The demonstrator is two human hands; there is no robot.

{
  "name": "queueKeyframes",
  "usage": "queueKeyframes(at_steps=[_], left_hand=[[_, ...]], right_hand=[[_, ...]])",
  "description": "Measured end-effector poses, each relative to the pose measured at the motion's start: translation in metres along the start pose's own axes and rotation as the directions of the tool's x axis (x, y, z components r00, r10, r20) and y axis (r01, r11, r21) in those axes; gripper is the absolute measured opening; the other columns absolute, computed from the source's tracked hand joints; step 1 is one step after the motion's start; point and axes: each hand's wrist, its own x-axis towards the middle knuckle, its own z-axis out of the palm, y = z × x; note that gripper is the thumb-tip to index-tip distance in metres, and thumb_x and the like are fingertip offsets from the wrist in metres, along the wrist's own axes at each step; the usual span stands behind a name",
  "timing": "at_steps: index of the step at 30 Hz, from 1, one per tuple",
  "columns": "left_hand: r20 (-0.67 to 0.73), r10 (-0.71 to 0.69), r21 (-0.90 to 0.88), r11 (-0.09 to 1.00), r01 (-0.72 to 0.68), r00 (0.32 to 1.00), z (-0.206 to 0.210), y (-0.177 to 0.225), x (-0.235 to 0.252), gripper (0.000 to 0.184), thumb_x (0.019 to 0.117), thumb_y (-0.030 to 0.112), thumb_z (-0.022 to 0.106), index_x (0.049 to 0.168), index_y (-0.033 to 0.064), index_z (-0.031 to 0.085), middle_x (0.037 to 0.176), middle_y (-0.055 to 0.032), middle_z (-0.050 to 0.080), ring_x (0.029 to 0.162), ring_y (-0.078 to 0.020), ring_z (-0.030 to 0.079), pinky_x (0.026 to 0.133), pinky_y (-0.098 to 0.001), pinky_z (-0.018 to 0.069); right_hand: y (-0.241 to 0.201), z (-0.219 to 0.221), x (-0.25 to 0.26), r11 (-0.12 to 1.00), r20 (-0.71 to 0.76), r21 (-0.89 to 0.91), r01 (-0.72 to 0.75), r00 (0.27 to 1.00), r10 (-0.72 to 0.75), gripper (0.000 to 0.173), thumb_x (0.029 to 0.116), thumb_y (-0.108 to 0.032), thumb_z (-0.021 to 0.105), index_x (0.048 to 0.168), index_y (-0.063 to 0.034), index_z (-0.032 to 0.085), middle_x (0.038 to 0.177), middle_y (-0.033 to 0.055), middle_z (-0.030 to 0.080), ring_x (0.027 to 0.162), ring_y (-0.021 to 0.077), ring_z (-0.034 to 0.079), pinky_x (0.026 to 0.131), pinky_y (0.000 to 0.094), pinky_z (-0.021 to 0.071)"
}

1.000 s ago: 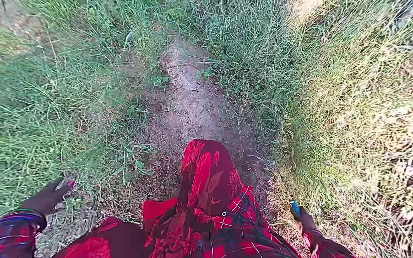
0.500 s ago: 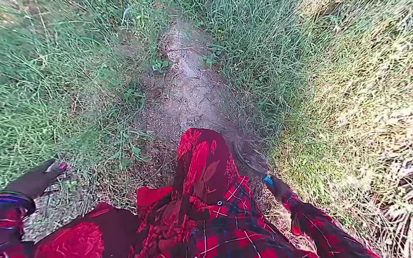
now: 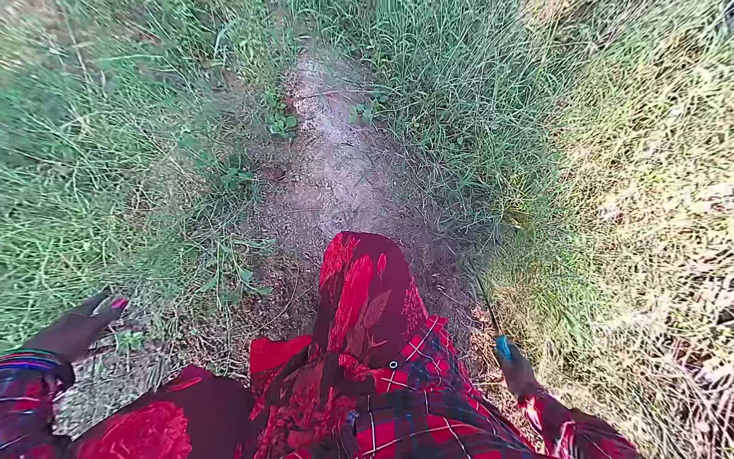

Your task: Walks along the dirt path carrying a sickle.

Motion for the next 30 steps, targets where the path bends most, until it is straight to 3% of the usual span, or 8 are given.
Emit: queueKeyframes(at_steps=[5, 9, 12, 15, 17, 20, 25, 30], left_hand=[[0.003, 0.064, 0.019, 0.998, -0.064, 0.998, -0.005, -0.042, 0.04, 0.062, 0.1116, 0.029, 0.047, 0.16, -0.0028, 0.027, 0.157, -0.0368, 0.036, 0.145, -0.0545, 0.037, 0.115, -0.0689, 0.0319], [-0.009, -0.012, -0.06, 0.998, 0.011, 1.0, 0.0, -0.044, 0.03, 0.063, 0.1116, 0.035, 0.046, 0.164, 0.0069, 0.024, 0.158, -0.0328, 0.037, 0.14, -0.0519, 0.044, 0.108, -0.0692, 0.0388], [0.018, 0.0, -0.097, 0.995, 0.001, 1.0, -0.001, -0.019, -0.002, 0.062, 0.1122, 0.027, 0.045, 0.163, 0.0017, 0.021, 0.158, -0.0354, 0.036, 0.141, -0.0528, 0.043, 0.11, -0.0667, 0.0381], [-0.015, -0.11, -0.039, 0.993, 0.109, 0.994, 0.0, 0.044, -0.056, 0.059, 0.1116, 0.023, 0.044, 0.161, -0.0019, 0.023, 0.158, -0.0332, 0.037, 0.148, -0.0484, 0.036, 0.119, -0.0608, 0.0277], [0.035, -0.073, -0.009, 0.997, 0.073, 0.997, -0.004, 0.042, -0.052, 0.06, 0.1127, 0.024, 0.042, 0.162, -0.0037, 0.02, 0.158, -0.0366, 0.035, 0.147, -0.0511, 0.037, 0.117, -0.0617, 0.0304], [0.057, -0.035, 0.032, 0.999, 0.033, 0.998, 0.001, 0.021, -0.034, 0.059, 0.1137, 0.023, 0.039, 0.16, -0.0071, 0.02, 0.155, -0.0405, 0.035, 0.143, -0.0535, 0.04, 0.114, -0.0627, 0.0349], [0.064, 0.008, 0.174, 0.985, -0.019, 0.998, 0.001, 0.026, -0.027, 0.055, 0.1141, 0.023, 0.037, 0.156, -0.011, 0.029, 0.153, -0.0408, 0.039, 0.146, -0.0531, 0.037, 0.118, -0.0636, 0.0275], [0.042, 0.039, 0.126, 0.991, -0.044, 0.998, -0.001, 0.003, -0.005, 0.057, 0.1136, 0.024, 0.04, 0.16, -0.0062, 0.025, 0.155, -0.0405, 0.035, 0.145, -0.0559, 0.036, 0.115, -0.0684, 0.0292]], right_hand=[[-0.161, 0.009, 0.053, 0.914, 0.067, 0.148, 0.377, 0.918, -0.39, 0.052, 0.1086, -0.035, 0.049, 0.145, 0.0032, 0.047, 0.112, 0.0281, 0.066, 0.097, 0.0387, 0.068, 0.09, 0.0558, 0.0531], [-0.229, -0.017, 0.083, 0.905, 0.144, 0.17, 0.391, 0.898, -0.415, 0.054, 0.1097, -0.038, 0.047, 0.147, 0.0007, 0.046, 0.116, 0.0255, 0.065, 0.094, 0.0332, 0.067, 0.087, 0.0492, 0.0542], [-0.186, -0.035, 0.118, 0.945, 0.162, 0.148, 0.29, 0.936, -0.313, 0.055, 0.1088, -0.038, 0.05, 0.145, 0.0032, 0.048, 0.129, 0.0301, 0.061, 0.112, 0.0384, 0.063, 0.1, 0.0542, 0.0484], [-0.072, -0.056, 0.118, 0.996, 0.061, 0.093, -0.007, 0.998, 0.002, 0.055, 0.109, -0.038, 0.051, 0.145, 0.0039, 0.049, 0.132, 0.0336, 0.059, 0.118, 0.0447, 0.061, 0.101, 0.0595, 0.0462], [0.024, -0.069, 0.095, 0.974, -0.04, 0.12, -0.19, 0.98, 0.195, 0.056, 0.1107, -0.037, 0.046, 0.142, 0.0085, 0.051, 0.135, 0.0371, 0.056, 0.126, 0.0483, 0.056, 0.107, 0.0618, 0.0404], [0.089, -0.079, 0.056, 0.94, -0.112, 0.079, -0.332, 0.934, 0.339, 0.061, 0.112, -0.043, 0.038, 0.145, 0.0079, 0.05, 0.141, 0.037, 0.053, 0.134, 0.0488, 0.051, 0.112, 0.0622, 0.0374], [0.039, -0.029, 0.044, 0.943, -0.162, 0.105, -0.314, 0.931, 0.328, 0.06, 0.1111, -0.043, 0.041, 0.143, 0.0074, 0.052, 0.135, 0.0365, 0.058, 0.13, 0.0497, 0.055, 0.109, 0.0627, 0.04], [-0.053, 0.009, 0.043, 0.992, -0.168, 0.122, 0.014, 0.986, 0.006, 0.054, 0.1097, -0.039, 0.047, 0.142, 0.0043, 0.049, 0.112, 0.0328, 0.067, 0.105, 0.0473, 0.067, 0.094, 0.0626, 0.0501]])
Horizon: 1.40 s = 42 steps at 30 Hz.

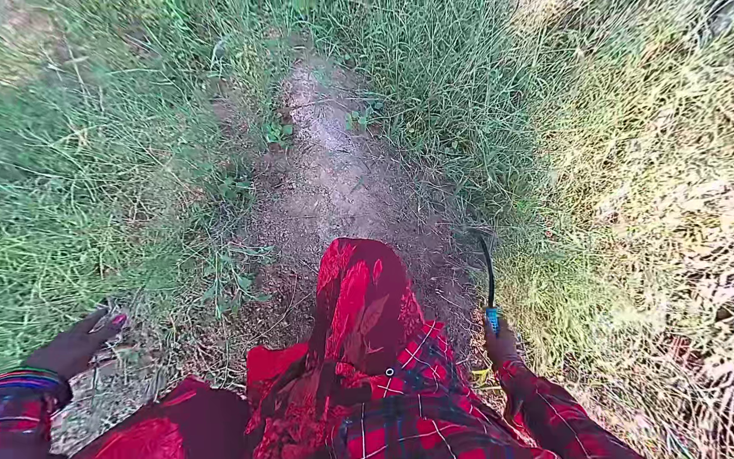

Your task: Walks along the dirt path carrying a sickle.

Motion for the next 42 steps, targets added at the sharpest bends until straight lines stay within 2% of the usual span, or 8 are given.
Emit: queueKeyframes(at_steps=[10, 14, 17, 19, 23, 30, 36, 42], left_hand=[[-0.033, 0.104, 0.062, 0.993, -0.101, 0.994, 0.005, -0.06, 0.05, 0.059, 0.1112, 0.029, 0.048, 0.157, -0.0064, 0.034, 0.154, -0.0385, 0.04, 0.144, -0.0555, 0.039, 0.115, -0.0698, 0.0293], [-0.014, -0.057, -0.056, 0.997, 0.056, 0.998, 0.005, -0.011, 0.006, 0.06, 0.1129, 0.029, 0.042, 0.161, -0.0021, 0.025, 0.157, -0.0366, 0.036, 0.145, -0.053, 0.038, 0.115, -0.0658, 0.0328], [-0.014, -0.059, -0.119, 0.991, 0.057, 0.998, 0.005, -0.024, 0.017, 0.062, 0.1128, 0.03, 0.043, 0.163, 0.0014, 0.021, 0.16, -0.035, 0.033, 0.142, -0.0521, 0.042, 0.112, -0.0662, 0.0372], [-0.025, -0.042, -0.087, 0.995, 0.04, 0.999, 0.003, -0.031, 0.024, 0.06, 0.1132, 0.029, 0.043, 0.163, 0.002, 0.023, 0.159, -0.0339, 0.035, 0.14, -0.0513, 0.045, 0.11, -0.0658, 0.0398], [0.051, -0.036, 0.07, 0.997, 0.032, 0.998, -0.004, 0.022, -0.017, 0.056, 0.1139, 0.021, 0.038, 0.159, -0.0095, 0.023, 0.16, -0.0385, 0.028, 0.151, -0.0519, 0.028, 0.122, -0.0632, 0.0217], [-0.07, -0.018, 0.015, 1.0, 0.019, 0.997, 0.002, -0.001, -0.009, 0.056, 0.1125, 0.029, 0.043, 0.158, -0.0028, 0.033, 0.154, -0.0348, 0.043, 0.145, -0.0523, 0.039, 0.116, -0.0657, 0.0302], [-0.006, 0.054, 0.159, 0.986, -0.052, 0.999, -0.003, -0.017, 0.008, 0.051, 0.1131, 0.02, 0.04, 0.154, -0.0092, 0.035, 0.156, -0.037, 0.038, 0.146, -0.056, 0.035, 0.117, -0.0674, 0.0275], [-0.017, 0.016, 0.173, 0.985, -0.013, 1.0, 0.0, -0.013, 0.015, 0.056, 0.1129, 0.027, 0.041, 0.158, -0.0045, 0.034, 0.157, -0.0348, 0.038, 0.148, -0.0531, 0.034, 0.119, -0.0669, 0.0227]], right_hand=[[-0.191, -0.012, 0.009, 0.753, 0.274, -0.287, 0.592, 0.804, -0.527, 0.057, 0.1055, -0.037, 0.055, 0.144, 0.0034, 0.049, 0.135, 0.0277, 0.061, 0.119, 0.0434, 0.064, 0.101, 0.0587, 0.0496], [-0.057, -0.004, 0.048, 0.882, 0.222, -0.444, 0.16, 0.973, -0.064, 0.055, 0.107, -0.036, 0.052, 0.151, -0.003, 0.044, 0.135, 0.0255, 0.062, 0.123, 0.0421, 0.063, 0.102, 0.0594, 0.0497], [0.083, -0.031, 0.043, 0.868, 0.096, -0.376, -0.324, 0.918, 0.384, 0.052, 0.1082, -0.035, 0.05, 0.144, 0.0034, 0.052, 0.136, 0.0302, 0.061, 0.129, 0.0434, 0.059, 0.108, 0.06, 0.0447], [0.109, -0.056, 0.025, 0.852, 0.084, -0.375, -0.365, 0.902, 0.424, 0.052, 0.1089, -0.035, 0.047, 0.143, 0.0048, 0.051, 0.135, 0.032, 0.061, 0.128, 0.0448, 0.059, 0.107, 0.0614, 0.0451], [0.092, -0.051, 0.007, 0.921, 0.086, -0.254, -0.295, 0.942, 0.325, 0.055, 0.1093, -0.036, 0.049, 0.144, 0.0059, 0.05, 0.133, 0.0344, 0.06, 0.127, 0.0474, 0.059, 0.108, 0.061, 0.0433], [-0.018, 0.014, -0.005, 0.994, 0.155, -0.019, 0.105, 0.983, -0.101, 0.051, 0.1083, -0.033, 0.051, 0.143, 0.0044, 0.049, 0.107, 0.0297, 0.068, 0.092, 0.0419, 0.07, 0.087, 0.0582, 0.0544], [-0.08, -0.013, -0.015, 0.863, 0.254, -0.04, 0.503, 0.841, -0.478, 0.05, 0.1035, -0.027, 0.057, 0.138, 0.009, 0.052, 0.117, 0.0298, 0.067, 0.107, 0.0422, 0.067, 0.097, 0.0579, 0.0506], [0.1, -0.039, -0.022, 0.877, 0.255, -0.443, -0.186, 0.912, 0.322, 0.053, 0.1091, -0.034, 0.05, 0.145, 0.0042, 0.048, 0.132, 0.0325, 0.062, 0.124, 0.0461, 0.061, 0.105, 0.0613, 0.0463]])
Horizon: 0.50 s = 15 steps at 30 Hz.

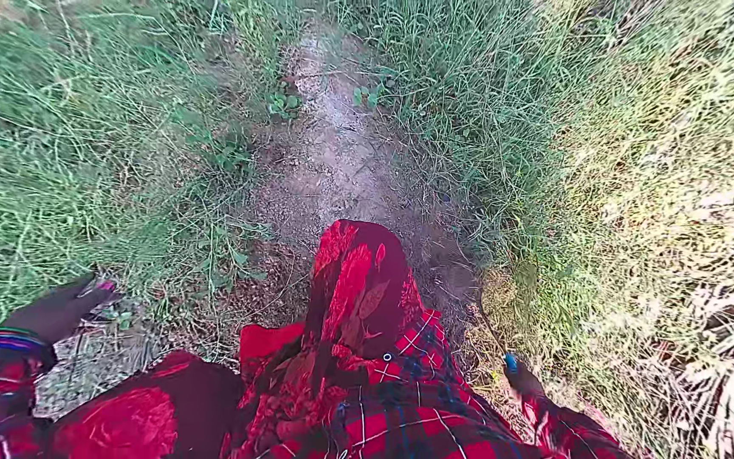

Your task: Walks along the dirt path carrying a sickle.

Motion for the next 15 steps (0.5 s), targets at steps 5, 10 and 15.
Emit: queueKeyframes(at_steps=[5, 10, 15], left_hand=[[0.08, 0.14, 0.082, 0.986, -0.147, 0.987, -0.006, 0.003, -0.027, 0.049, 0.1136, 0.011, 0.035, 0.153, -0.0172, 0.027, 0.153, -0.0452, 0.035, 0.14, -0.0636, 0.038, 0.112, -0.0694, 0.0324], [0.008, 0.002, -0.147, 0.989, -0.001, 1.0, 0.0, 0.002, -0.015, 0.057, 0.1129, 0.024, 0.043, 0.157, -0.0085, 0.03, 0.15, -0.0402, 0.043, 0.143, -0.0552, 0.04, 0.116, -0.066, 0.0301], [0.031, 0.018, -0.083, 0.996, -0.016, 0.999, -0.007, 0.026, -0.041, 0.051, 0.1146, 0.019, 0.035, 0.158, -0.0082, 0.029, 0.145, -0.0418, 0.047, 0.136, -0.0575, 0.046, 0.109, -0.0672, 0.0363]], right_hand=[[0.028, 0.01, -0.027, 0.998, -0.064, 0.065, -0.024, 0.998, 0.028, 0.051, 0.1088, -0.034, 0.052, 0.139, 0.0076, 0.053, 0.125, 0.0345, 0.065, 0.12, 0.0484, 0.063, 0.102, 0.062, 0.0466], [-0.096, -0.012, -0.032, 0.914, -0.136, 0.081, 0.397, 0.913, -0.385, 0.051, 0.1068, -0.03, 0.055, 0.144, 0.0045, 0.05, 0.119, 0.0319, 0.067, 0.112, 0.0465, 0.067, 0.1, 0.0613, 0.049], [-0.214, -0.061, -0.058, 0.615, -0.328, 0.048, 0.787, 0.594, -0.735, 0.051, 0.1045, -0.031, 0.056, 0.136, 0.0096, 0.054, 0.11, 0.029, 0.069, 0.102, 0.042, 0.069, 0.094, 0.0573, 0.0523]])
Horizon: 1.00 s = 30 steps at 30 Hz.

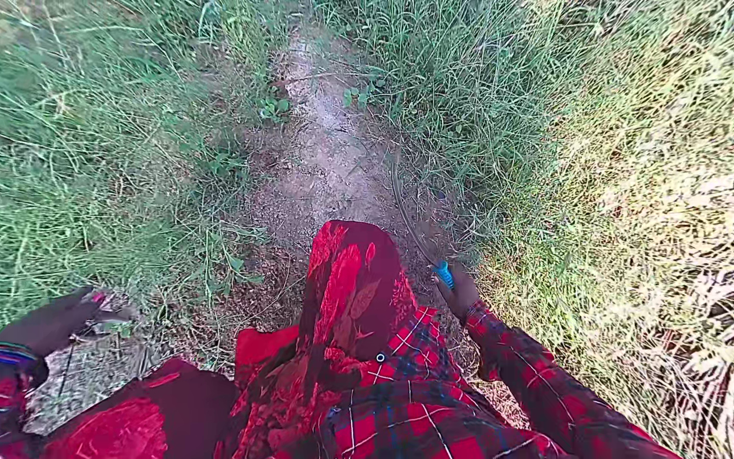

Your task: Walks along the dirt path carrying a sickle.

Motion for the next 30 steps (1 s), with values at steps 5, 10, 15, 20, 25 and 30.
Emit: queueKeyframes(at_steps=[5, 10, 15, 20, 25, 30], left_hand=[[-0.011, -0.016, -0.008, 1.0, 0.016, 1.0, 0.004, 0.012, -0.007, 0.054, 0.1147, 0.025, 0.033, 0.155, -0.0112, 0.034, 0.141, -0.0402, 0.052, 0.136, -0.0556, 0.048, 0.113, -0.0665, 0.032], [0.049, -0.124, -0.003, 0.992, 0.124, 0.991, -0.004, 0.041, -0.022, 0.054, 0.1154, 0.025, 0.027, 0.153, -0.0126, 0.034, 0.13, -0.0404, 0.058, 0.123, -0.0521, 0.057, 0.108, -0.0606, 0.0376], [0.077, -0.054, -0.012, 0.998, 0.055, 0.996, -0.001, 0.002, 0.008, 0.055, 0.1154, 0.029, 0.028, 0.157, -0.0081, 0.031, 0.13, -0.0389, 0.059, 0.122, -0.052, 0.058, 0.105, -0.0615, 0.0411], [0.035, -0.172, -0.078, 0.982, 0.174, 0.984, -0.005, 0.054, -0.038, 0.054, 0.115, 0.025, 0.029, 0.155, -0.0119, 0.031, 0.129, -0.0404, 0.058, 0.117, -0.0465, 0.059, 0.106, -0.0552, 0.0401], [0.015, -0.171, -0.077, 0.982, 0.172, 0.985, -0.007, 0.093, -0.076, 0.051, 0.1148, 0.02, 0.028, 0.143, -0.0205, 0.039, 0.123, -0.0396, 0.055, 0.108, -0.038, 0.055, 0.101, -0.0478, 0.0383], [0.01, 0.009, 0.074, 0.997, -0.01, 1.0, -0.009, 0.043, -0.032, 0.049, 0.1153, 0.016, 0.03, 0.151, -0.0169, 0.035, 0.125, -0.0448, 0.058, 0.118, -0.0567, 0.057, 0.106, -0.0626, 0.038]], right_hand=[[0.061, -0.003, 0.009, 0.985, 0.075, -0.107, -0.131, 0.987, 0.14, 0.053, 0.1049, -0.03, 0.056, 0.143, 0.006, 0.049, 0.123, 0.0294, 0.066, 0.114, 0.0427, 0.067, 0.101, 0.058, 0.0494], [0.198, 0.026, -0.117, 0.584, 0.119, -0.222, -0.781, 0.573, 0.811, 0.056, 0.1088, -0.039, 0.048, 0.147, 0.002, 0.047, 0.132, 0.0305, 0.062, 0.123, 0.0438, 0.062, 0.104, 0.0593, 0.0472], [0.185, 0.03, -0.151, 0.595, 0.055, -0.126, -0.794, 0.593, 0.803, 0.055, 0.1087, -0.037, 0.051, 0.143, 0.0057, 0.05, 0.129, 0.0337, 0.063, 0.122, 0.0471, 0.062, 0.104, 0.0605, 0.0461], [0.093, 0.041, -0.062, 0.869, 0.046, 0.026, -0.494, 0.869, 0.493, 0.052, 0.1067, -0.034, 0.056, 0.141, 0.0044, 0.052, 0.114, 0.0307, 0.068, 0.105, 0.0445, 0.068, 0.096, 0.0598, 0.0504], [-0.018, 0.019, 0.047, 0.995, 0.006, 0.078, -0.066, 0.998, 0.066, 0.054, 0.1061, -0.033, 0.055, 0.145, 0.0039, 0.05, 0.115, 0.0292, 0.069, 0.106, 0.0429, 0.068, 0.097, 0.0586, 0.0508], [-0.007, 0.006, 0.076, 0.995, 0.051, -0.084, -0.049, 0.997, 0.053, 0.053, 0.1059, -0.035, 0.057, 0.143, 0.0021, 0.05, 0.119, 0.0287, 0.067, 0.11, 0.0449, 0.067, 0.097, 0.062, 0.0501]])
